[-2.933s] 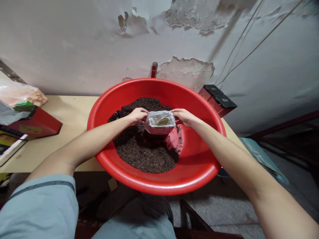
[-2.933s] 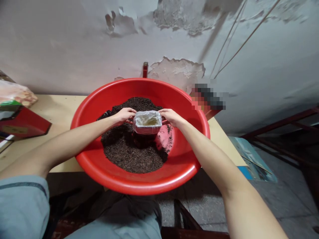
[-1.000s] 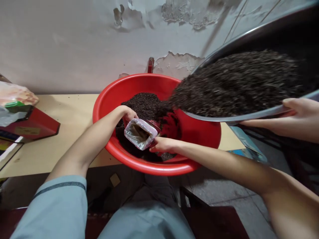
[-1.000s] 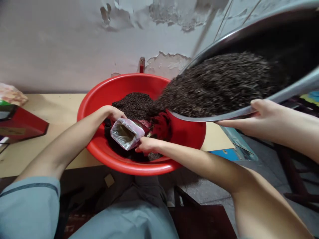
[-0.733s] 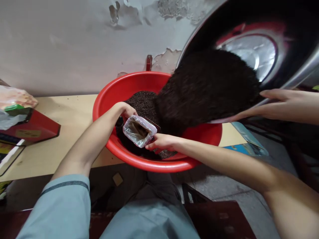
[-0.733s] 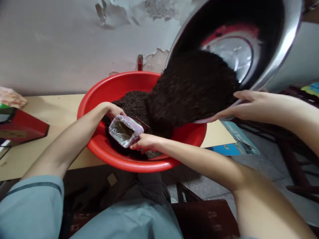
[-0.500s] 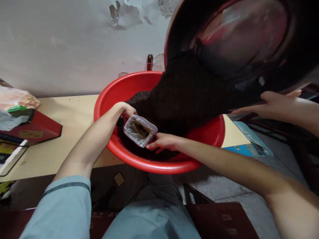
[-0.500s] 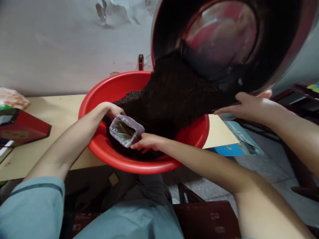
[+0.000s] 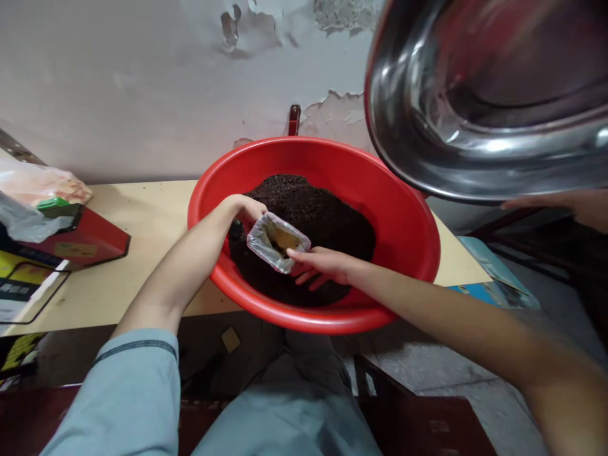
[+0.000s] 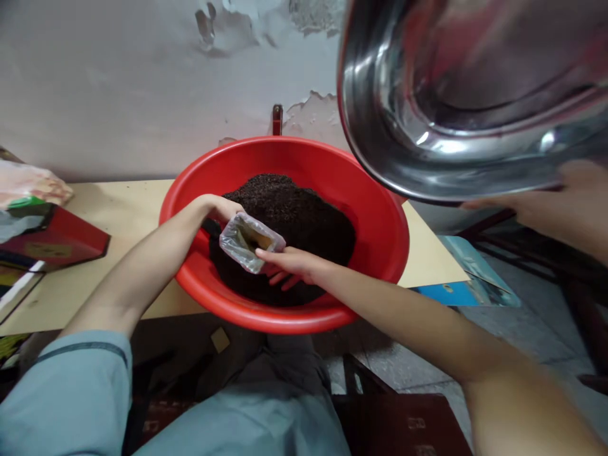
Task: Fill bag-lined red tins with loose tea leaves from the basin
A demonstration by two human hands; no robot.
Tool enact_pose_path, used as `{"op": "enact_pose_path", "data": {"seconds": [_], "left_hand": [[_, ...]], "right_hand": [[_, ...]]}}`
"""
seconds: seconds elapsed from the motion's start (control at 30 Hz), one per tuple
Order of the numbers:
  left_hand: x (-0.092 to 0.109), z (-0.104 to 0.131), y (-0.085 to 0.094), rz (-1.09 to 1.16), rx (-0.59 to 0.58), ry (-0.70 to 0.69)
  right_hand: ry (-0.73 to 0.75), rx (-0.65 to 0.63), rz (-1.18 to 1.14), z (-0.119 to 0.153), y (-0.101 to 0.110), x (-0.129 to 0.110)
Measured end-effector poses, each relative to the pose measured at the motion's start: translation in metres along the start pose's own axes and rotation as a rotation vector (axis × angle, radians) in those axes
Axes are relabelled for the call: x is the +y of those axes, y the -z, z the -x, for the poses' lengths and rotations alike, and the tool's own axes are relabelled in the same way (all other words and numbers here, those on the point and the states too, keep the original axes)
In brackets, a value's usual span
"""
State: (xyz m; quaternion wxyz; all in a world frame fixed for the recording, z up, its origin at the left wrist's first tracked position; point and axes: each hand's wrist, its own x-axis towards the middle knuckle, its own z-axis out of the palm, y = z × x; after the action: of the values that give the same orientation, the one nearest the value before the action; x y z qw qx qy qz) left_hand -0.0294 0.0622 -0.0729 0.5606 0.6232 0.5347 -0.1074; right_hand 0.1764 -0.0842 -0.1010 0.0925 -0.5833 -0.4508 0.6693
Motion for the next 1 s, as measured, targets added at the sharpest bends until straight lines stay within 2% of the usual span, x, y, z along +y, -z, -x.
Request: {"op": "enact_pose_path", "data": {"seconds": [0.1, 0.17, 0.3, 0.37, 0.47, 0.63, 0.73, 0.9, 1.0], "left_hand": [[0.001, 0.000, -0.002, 0.052, 0.087, -0.070], [0.004, -0.001, -0.003, 0.083, 0.127, -0.123], [0.013, -0.001, -0.005, 0.114, 0.098, -0.173], [0.015, 0.000, -0.006, 0.110, 0.078, -0.169], [0.013, 0.000, -0.002, 0.051, 0.115, -0.133], [-0.002, -0.010, 0.023, -0.194, 0.337, -0.023], [-0.009, -0.018, 0.036, -0.325, 0.421, 0.011], [-0.010, -0.026, 0.039, -0.431, 0.324, 0.016], [-0.008, -0.028, 0.038, -0.509, 0.270, 0.059]], "right_hand": [[-0.035, 0.062, 0.009, 0.002, 0.020, -0.013], [-0.041, 0.152, -0.011, -0.001, 0.040, -0.023], [0.087, 0.478, -0.051, -0.017, 0.087, -0.036], [0.138, 0.526, -0.038, -0.025, 0.101, -0.040], [0.168, 0.471, 0.063, -0.029, 0.095, -0.044], [0.204, 0.276, 0.236, -0.029, 0.040, -0.054], [0.244, 0.164, 0.251, -0.035, 0.022, -0.055], [0.300, -0.068, 0.260, -0.050, 0.032, -0.034], [0.344, -0.203, 0.400, -0.052, 0.048, -0.027]]}}
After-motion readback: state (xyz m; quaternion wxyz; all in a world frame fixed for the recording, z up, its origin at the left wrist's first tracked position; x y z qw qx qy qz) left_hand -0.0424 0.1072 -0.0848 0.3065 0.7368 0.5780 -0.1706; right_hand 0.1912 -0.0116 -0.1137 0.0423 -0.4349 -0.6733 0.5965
